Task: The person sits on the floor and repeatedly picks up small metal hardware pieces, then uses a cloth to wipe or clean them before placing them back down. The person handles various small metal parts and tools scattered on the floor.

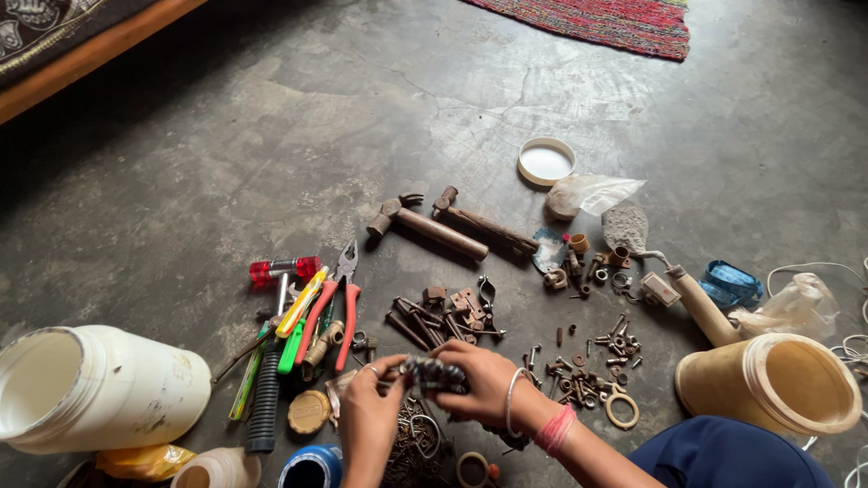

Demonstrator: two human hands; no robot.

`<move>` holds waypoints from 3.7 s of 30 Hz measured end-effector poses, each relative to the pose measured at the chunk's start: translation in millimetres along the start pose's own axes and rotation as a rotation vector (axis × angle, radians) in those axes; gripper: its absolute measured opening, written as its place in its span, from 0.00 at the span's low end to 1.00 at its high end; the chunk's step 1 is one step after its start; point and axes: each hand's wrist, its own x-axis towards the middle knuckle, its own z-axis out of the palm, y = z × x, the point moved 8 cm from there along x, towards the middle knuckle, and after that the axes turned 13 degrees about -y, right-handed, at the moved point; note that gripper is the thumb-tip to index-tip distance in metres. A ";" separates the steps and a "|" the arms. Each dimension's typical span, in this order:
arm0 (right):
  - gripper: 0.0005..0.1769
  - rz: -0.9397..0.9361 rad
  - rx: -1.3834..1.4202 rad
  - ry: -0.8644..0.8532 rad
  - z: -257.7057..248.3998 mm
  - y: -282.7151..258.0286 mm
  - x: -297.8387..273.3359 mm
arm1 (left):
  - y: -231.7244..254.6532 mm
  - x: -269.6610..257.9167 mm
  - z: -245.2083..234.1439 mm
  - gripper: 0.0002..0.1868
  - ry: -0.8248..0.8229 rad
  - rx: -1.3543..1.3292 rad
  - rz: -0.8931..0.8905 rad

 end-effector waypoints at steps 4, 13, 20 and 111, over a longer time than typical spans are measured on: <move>0.29 -0.175 -0.113 -0.079 9.2 -33.8 -10.3 | -9.9 4.3 -8.0 0.18 0.038 -0.037 -0.027; 0.44 -0.064 -0.227 -0.145 24.2 -24.7 -5.6 | -23.8 14.3 15.4 0.22 -0.073 -0.116 0.056; 0.47 0.075 -0.285 -0.106 24.5 6.6 -2.0 | -13.6 11.2 24.7 0.23 -0.151 -0.066 0.096; 0.20 0.113 -0.061 0.029 -33.6 12.5 -35.9 | 27.1 -12.1 60.3 0.12 -0.309 0.039 0.263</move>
